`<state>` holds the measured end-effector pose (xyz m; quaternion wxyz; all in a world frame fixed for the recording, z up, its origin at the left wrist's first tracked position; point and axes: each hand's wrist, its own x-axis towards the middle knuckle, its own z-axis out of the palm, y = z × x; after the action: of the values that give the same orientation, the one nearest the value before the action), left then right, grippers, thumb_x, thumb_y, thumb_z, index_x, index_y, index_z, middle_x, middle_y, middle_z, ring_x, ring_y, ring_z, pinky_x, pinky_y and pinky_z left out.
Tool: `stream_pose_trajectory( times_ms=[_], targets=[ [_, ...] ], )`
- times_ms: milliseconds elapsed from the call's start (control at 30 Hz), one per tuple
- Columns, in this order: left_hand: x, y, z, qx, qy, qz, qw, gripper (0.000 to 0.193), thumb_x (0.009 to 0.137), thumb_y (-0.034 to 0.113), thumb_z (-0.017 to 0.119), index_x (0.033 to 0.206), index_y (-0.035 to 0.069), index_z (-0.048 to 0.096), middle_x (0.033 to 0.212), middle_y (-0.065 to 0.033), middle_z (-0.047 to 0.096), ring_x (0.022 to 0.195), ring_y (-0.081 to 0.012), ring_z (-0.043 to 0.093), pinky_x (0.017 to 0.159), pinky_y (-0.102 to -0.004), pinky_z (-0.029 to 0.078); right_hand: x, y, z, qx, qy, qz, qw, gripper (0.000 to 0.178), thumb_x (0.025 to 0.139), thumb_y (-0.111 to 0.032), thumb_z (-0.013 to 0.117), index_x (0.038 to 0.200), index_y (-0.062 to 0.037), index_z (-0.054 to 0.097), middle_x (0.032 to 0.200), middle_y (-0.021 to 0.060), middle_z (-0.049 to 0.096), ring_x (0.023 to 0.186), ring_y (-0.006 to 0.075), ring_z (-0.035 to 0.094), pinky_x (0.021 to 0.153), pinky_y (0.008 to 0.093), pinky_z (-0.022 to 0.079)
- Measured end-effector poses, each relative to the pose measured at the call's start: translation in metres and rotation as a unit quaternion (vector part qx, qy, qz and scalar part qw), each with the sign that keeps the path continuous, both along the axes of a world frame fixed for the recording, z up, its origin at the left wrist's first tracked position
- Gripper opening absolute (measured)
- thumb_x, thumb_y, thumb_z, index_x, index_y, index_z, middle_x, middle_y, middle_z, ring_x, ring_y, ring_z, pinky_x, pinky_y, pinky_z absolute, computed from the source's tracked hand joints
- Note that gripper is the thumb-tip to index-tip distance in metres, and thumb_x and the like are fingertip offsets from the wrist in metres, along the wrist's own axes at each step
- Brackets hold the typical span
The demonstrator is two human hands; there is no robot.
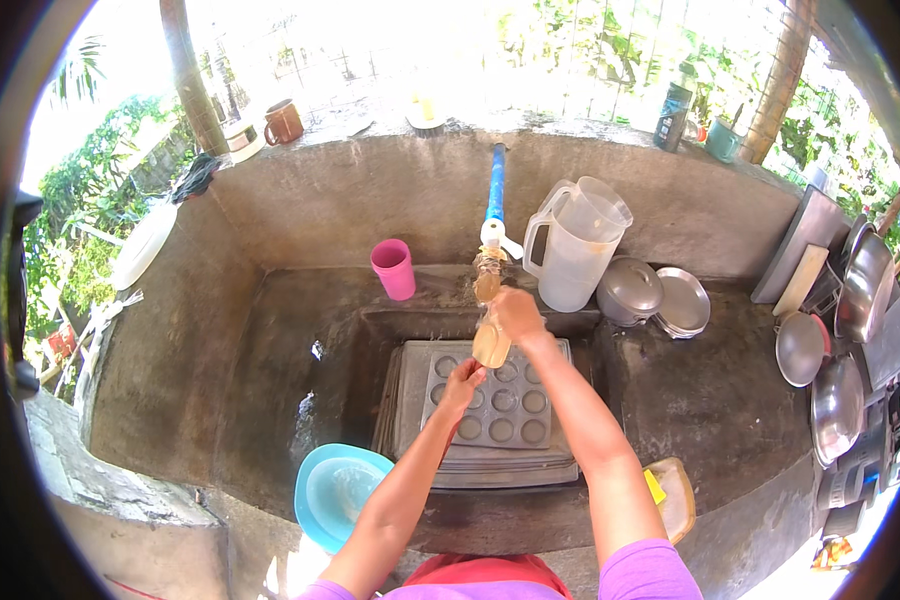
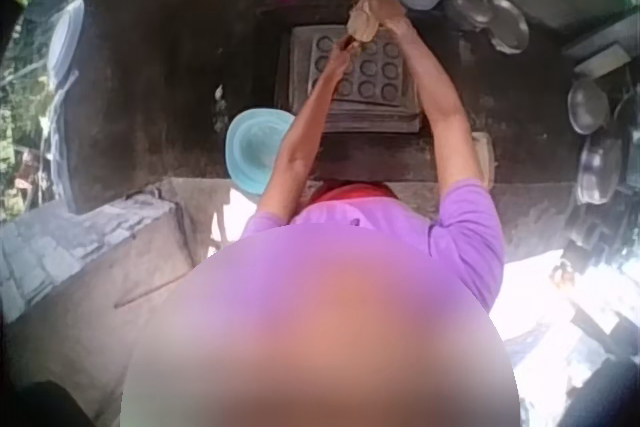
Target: The person washes various kitchen items at an outdoor sink using a sponge and running water. They scrub and rinse a white bowl, a blue bowl, a metal strainer, a spatula, and several metal trays, placing each item aside after cleaning.
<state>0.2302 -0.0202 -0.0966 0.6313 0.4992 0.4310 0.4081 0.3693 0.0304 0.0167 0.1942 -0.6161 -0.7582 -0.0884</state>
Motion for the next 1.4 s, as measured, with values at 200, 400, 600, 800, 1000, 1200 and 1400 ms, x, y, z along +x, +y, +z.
stream_pose_trajectory(
  times_ms=[200,400,600,800,1000,1200,1400],
  targets=[
    [0.014,-0.004,0.015,-0.066,-0.032,0.079,0.994,0.011,0.083,0.005,0.056,0.092,-0.001,0.052,0.074,-0.0009,0.054,0.061,-0.0066,0.050,0.049,-0.0211,0.040,-0.031,-0.007,-0.010,0.118,-0.156,0.173,0.965,0.033,0.080,-0.037,0.053,0.098,-0.0118,0.063,0.112,0.0122,0.055,0.115,0.0346,0.040,0.086,0.0522,0.035],
    [0.021,-0.005,0.028,-0.012,0.022,0.089,0.996,0.015,0.082,0.001,0.056,0.095,0.002,0.051,0.073,-0.0015,0.055,0.060,-0.0069,0.050,0.049,-0.0223,0.041,-0.031,0.014,-0.016,0.068,0.015,-0.006,0.998,0.048,0.075,-0.044,0.058,0.114,-0.0163,0.056,0.132,0.0087,0.039,0.124,0.0328,0.029,0.099,0.0644,0.015],
    [0.032,-0.006,0.034,0.182,0.142,0.212,0.950,0.022,0.077,-0.001,0.059,0.097,0.000,0.049,0.073,-0.0078,0.056,0.063,-0.0135,0.052,0.061,-0.0319,0.046,-0.049,0.004,-0.018,0.043,0.396,-0.155,0.904,0.081,0.064,-0.022,0.063,0.135,-0.0125,0.027,0.135,0.0205,0.027,0.129,0.0387,0.017,0.104,0.0501,0.020],
    [0.024,0.002,0.027,-0.003,-0.175,0.055,0.983,0.018,0.081,-0.001,0.056,0.098,0.001,0.051,0.082,-0.0032,0.057,0.072,-0.0120,0.052,0.068,-0.0258,0.042,-0.012,0.003,0.000,0.099,0.524,-0.022,0.846,0.029,0.072,-0.006,0.059,0.100,-0.0011,0.058,0.080,0.0166,0.063,0.080,0.0320,0.061,0.064,0.0370,0.050],
    [0.025,0.013,0.008,-0.068,-0.152,0.005,0.986,0.016,0.085,0.006,0.054,0.101,0.004,0.053,0.097,-0.0044,0.057,0.080,-0.0109,0.054,0.067,-0.0235,0.043,-0.022,-0.005,-0.006,0.066,0.281,-0.063,0.955,0.033,0.075,-0.014,0.060,0.103,0.0002,0.050,0.107,0.0169,0.056,0.078,0.0350,0.059,0.062,0.0401,0.049],
    [0.038,0.034,0.020,-0.040,-0.252,0.008,0.967,0.028,0.090,0.010,0.044,0.117,0.003,0.046,0.110,-0.0060,0.055,0.101,-0.0168,0.055,0.084,-0.0289,0.045,-0.036,-0.032,-0.058,0.094,0.631,-0.057,0.768,0.043,0.081,-0.003,0.051,0.122,-0.0045,0.038,0.108,0.0135,0.054,0.099,0.0216,0.055,0.084,0.0300,0.042],
    [0.045,0.028,0.045,-0.125,-0.403,0.047,0.906,0.034,0.090,0.024,0.048,0.120,0.008,0.044,0.115,-0.0045,0.051,0.108,-0.0173,0.049,0.093,-0.0323,0.039,-0.033,-0.011,-0.057,0.045,0.541,-0.128,0.830,0.024,0.084,-0.022,0.055,0.087,0.0022,0.056,0.071,0.0159,0.059,0.064,0.0252,0.059,0.058,0.0356,0.046]
  ],
)
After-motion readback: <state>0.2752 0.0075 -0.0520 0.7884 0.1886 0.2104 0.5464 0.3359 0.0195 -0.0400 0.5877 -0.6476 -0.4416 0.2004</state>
